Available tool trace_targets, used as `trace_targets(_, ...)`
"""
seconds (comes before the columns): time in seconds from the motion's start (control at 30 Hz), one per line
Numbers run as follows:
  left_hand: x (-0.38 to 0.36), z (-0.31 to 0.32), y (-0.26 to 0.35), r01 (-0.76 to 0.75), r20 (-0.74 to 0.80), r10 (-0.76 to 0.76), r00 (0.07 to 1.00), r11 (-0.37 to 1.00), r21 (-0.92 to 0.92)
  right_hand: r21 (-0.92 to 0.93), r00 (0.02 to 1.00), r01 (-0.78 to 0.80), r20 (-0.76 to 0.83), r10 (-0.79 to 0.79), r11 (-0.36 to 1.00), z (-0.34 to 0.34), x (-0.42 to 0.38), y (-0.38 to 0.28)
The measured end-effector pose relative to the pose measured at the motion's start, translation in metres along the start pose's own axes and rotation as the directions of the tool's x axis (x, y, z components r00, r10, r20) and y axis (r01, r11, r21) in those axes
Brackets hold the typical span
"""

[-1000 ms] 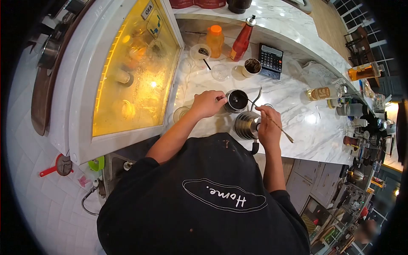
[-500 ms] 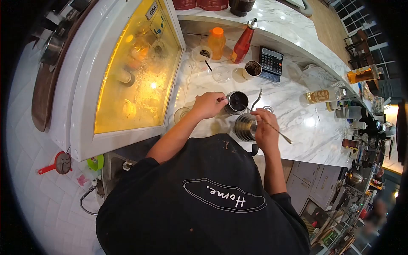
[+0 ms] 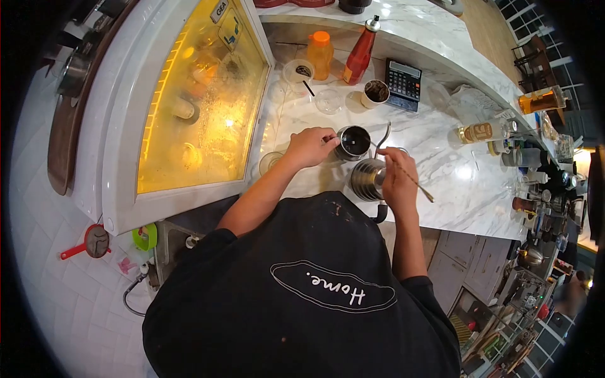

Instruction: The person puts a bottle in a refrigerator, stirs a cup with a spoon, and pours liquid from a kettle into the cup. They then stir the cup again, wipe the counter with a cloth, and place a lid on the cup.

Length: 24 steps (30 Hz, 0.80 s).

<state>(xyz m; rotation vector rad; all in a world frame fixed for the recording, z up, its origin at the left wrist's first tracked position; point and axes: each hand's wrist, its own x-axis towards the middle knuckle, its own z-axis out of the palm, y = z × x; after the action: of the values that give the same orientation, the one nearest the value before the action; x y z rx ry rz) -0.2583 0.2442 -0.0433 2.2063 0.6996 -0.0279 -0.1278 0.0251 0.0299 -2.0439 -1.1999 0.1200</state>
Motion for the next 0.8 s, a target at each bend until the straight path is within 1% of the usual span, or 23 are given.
trace_targets(0.07, -0.001, 0.001, -0.001, 0.005, 0.000, -0.005, 1.000, 1.000, -0.006, -0.004, 0.996, -0.058, -0.070, 0.058, 0.998, -0.003, -0.003, 0.005)
trace_targets(0.2, 0.001, 0.001, -0.001, 0.024, 0.001, -0.024, 1.000, 1.000, -0.016, 0.007, 0.994, 0.105, -0.010, -0.105, 0.994, -0.002, -0.006, -0.003)
trace_targets(0.23, 0.001, 0.003, -0.002, 0.024, 0.006, -0.024, 1.000, 1.000, -0.006, 0.007, 0.996, 0.087, 0.019, -0.087, 0.996, -0.001, -0.002, -0.008)
trace_targets(0.33, 0.004, 0.003, -0.005, 0.026, 0.024, -0.027, 0.999, 1.000, 0.015, 0.013, 1.000, 0.024, 0.005, -0.024, 1.000, -0.004, 0.006, 0.000)
trace_targets(0.37, 0.005, 0.003, -0.006, 0.029, 0.031, -0.030, 0.999, 0.999, 0.012, -0.033, 0.998, 0.052, -0.036, -0.054, 0.998, -0.005, 0.004, 0.006)
trace_targets(0.47, 0.003, 0.003, -0.005, 0.026, 0.019, -0.026, 0.999, 1.000, -0.007, -0.070, 0.997, 0.074, -0.028, -0.076, 0.995, -0.007, -0.006, 0.005)
trace_targets(0.53, 0.003, 0.000, -0.002, 0.026, 0.010, -0.026, 1.000, 1.000, -0.005, 0.006, 0.992, 0.111, 0.053, -0.111, 0.994, -0.004, -0.006, -0.005)
trace_targets(0.6, 0.001, -0.002, 0.002, 0.037, 0.015, -0.037, 0.999, 0.999, 0.016, 0.008, 0.995, 0.078, 0.055, -0.079, 0.997, -0.002, -0.001, -0.009)
trace_targets(0.7, 0.001, 0.000, 0.002, 0.041, 0.002, -0.041, 0.999, 0.999, 0.004, -0.049, 0.999, -0.024, -0.040, 0.022, 0.999, -0.002, 0.000, 0.004)
trace_targets(0.8, 0.000, 0.000, 0.001, 0.039, 0.009, -0.039, 0.999, 0.999, -0.011, -0.037, 0.999, 0.032, -0.041, -0.034, 0.999, -0.005, -0.009, 0.007)
